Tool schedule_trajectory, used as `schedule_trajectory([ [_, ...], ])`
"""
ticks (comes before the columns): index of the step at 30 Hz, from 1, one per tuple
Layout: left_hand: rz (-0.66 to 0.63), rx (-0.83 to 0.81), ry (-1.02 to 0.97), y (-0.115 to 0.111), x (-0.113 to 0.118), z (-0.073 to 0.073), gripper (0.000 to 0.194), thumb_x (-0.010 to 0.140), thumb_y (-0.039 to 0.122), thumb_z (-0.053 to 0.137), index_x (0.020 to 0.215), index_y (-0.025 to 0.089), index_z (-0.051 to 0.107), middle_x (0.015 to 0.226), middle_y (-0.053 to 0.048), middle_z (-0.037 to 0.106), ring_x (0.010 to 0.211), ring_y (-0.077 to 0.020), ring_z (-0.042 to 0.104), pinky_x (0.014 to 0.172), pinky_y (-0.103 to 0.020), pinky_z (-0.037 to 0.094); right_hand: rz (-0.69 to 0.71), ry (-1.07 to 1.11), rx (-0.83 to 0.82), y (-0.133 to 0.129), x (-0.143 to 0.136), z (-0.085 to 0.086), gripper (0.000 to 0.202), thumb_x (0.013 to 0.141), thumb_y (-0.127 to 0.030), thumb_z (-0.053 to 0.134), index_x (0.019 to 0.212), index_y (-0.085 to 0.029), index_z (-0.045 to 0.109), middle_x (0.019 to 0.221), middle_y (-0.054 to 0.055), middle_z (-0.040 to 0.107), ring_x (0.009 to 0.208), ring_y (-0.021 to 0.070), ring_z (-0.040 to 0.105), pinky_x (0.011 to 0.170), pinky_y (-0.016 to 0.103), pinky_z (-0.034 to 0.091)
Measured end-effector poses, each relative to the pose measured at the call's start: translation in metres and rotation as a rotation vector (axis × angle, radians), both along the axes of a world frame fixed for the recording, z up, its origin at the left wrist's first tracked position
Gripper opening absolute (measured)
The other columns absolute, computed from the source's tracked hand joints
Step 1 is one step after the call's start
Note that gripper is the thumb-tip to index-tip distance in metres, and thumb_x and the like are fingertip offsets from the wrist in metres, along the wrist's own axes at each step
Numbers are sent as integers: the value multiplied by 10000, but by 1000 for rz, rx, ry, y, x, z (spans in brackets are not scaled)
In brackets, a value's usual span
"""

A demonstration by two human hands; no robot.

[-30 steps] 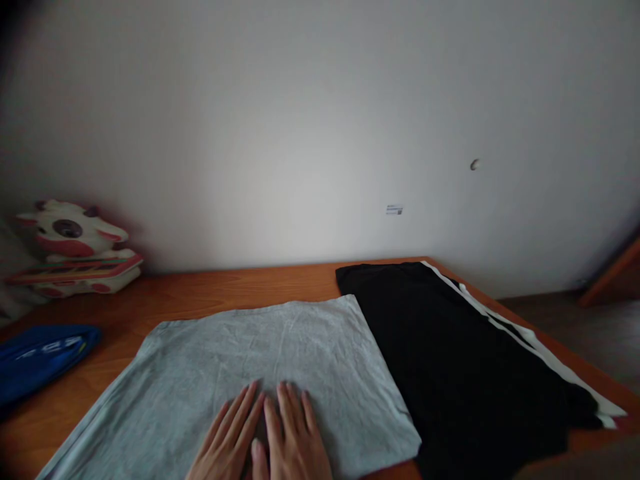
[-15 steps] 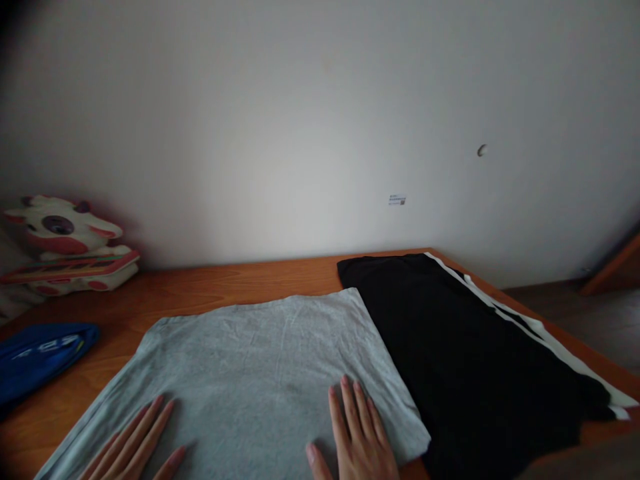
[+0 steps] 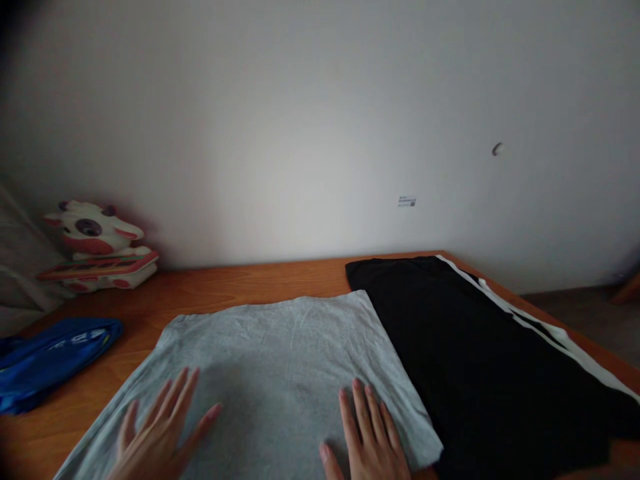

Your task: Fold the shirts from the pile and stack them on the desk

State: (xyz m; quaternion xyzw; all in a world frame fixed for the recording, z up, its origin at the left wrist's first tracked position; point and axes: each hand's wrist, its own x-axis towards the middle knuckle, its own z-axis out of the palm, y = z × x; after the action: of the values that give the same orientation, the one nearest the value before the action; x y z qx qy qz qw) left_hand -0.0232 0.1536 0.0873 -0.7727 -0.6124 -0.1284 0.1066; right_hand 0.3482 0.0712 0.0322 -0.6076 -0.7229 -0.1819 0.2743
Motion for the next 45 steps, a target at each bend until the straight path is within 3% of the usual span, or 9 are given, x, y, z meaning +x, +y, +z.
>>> schedule_trajectory([
  [5, -409, 49, -55, 13, 93, 19, 757, 989, 486, 448, 1611, 240, 94, 1650, -116, 257, 1496, -297, 313, 1111, -478, 464, -10, -58, 26, 0, 2, 0, 776, 896, -586, 566, 1547, -198, 396, 1483, 173, 533, 1270, 396, 597, 916, 544, 574],
  [9, -522, -9, -51, 22, 124, 16, 757, 983, 523, 449, 1606, 241, 122, 1638, -103, 279, 1505, -319, 282, 1171, -542, 380, 44, -35, -49, 0, 7, 13, 682, 881, -589, 595, 1430, -186, 557, 1431, 186, 584, 1255, 400, 608, 909, 524, 585],
  [14, -502, -80, -121, 24, 124, 7, 728, 981, 529, 449, 1595, 229, 201, 1638, -105, 293, 1512, -311, 270, 1202, -559, 336, 60, 262, -206, 32, -20, 92, 435, 966, -540, 521, 1175, -203, 699, 1236, 146, 716, 1109, 315, 704, 890, 445, 604],
  [18, -456, -127, -376, 24, 123, 9, 565, 1010, 422, 421, 1541, 238, 353, 1613, -107, 382, 1489, -269, 346, 1198, -519, 368, 315, 558, -163, 82, -64, 146, 297, 1022, -349, 446, 1225, -227, 625, 1184, 84, 710, 1123, 212, 678, 973, 355, 561],
  [21, -389, -163, -696, 26, 120, 15, 461, 1022, 392, 392, 1458, 253, 453, 1564, -101, 466, 1446, -239, 429, 1169, -469, 424, 442, 666, -160, 115, -87, 135, 315, 1025, -319, 415, 1272, -219, 584, 1238, 99, 676, 1129, 199, 663, 970, 344, 556],
  [26, -240, -125, -955, 32, 115, 12, 434, 1018, 416, 394, 1404, 231, 466, 1486, -113, 549, 1385, -235, 509, 1116, -454, 485, 172, 459, -282, 135, -98, 79, 478, 943, -148, 429, 1409, -167, 533, 1408, 159, 598, 1347, 289, 529, 1119, 481, 440],
  [31, -336, -7, -567, 35, 116, -7, 512, 1017, 339, 384, 1514, 216, 359, 1567, -139, 453, 1458, -261, 407, 1157, -521, 426, 159, 306, -374, 132, -97, 74, 446, 946, -200, 476, 1372, -133, 591, 1505, 149, 521, 1427, 283, 443, 1204, 457, 338],
  [36, -292, 86, -168, 45, 99, -18, 607, 987, 466, 438, 1513, 164, 413, 1554, -164, 460, 1451, -301, 410, 1170, -516, 398, 144, 298, -364, 131, -95, 79, 427, 935, -170, 466, 1332, -151, 622, 1483, 126, 550, 1405, 259, 474, 1193, 424, 357],
  [45, -29, -95, -20, 64, 13, 9, 747, 961, 610, 323, 1495, 101, 440, 1575, -145, 397, 1474, -298, 352, 1208, -502, 328, 155, 307, -369, 130, -94, 79, 422, 945, -194, 465, 1331, -152, 631, 1477, 132, 556, 1397, 272, 485, 1189, 440, 363],
])
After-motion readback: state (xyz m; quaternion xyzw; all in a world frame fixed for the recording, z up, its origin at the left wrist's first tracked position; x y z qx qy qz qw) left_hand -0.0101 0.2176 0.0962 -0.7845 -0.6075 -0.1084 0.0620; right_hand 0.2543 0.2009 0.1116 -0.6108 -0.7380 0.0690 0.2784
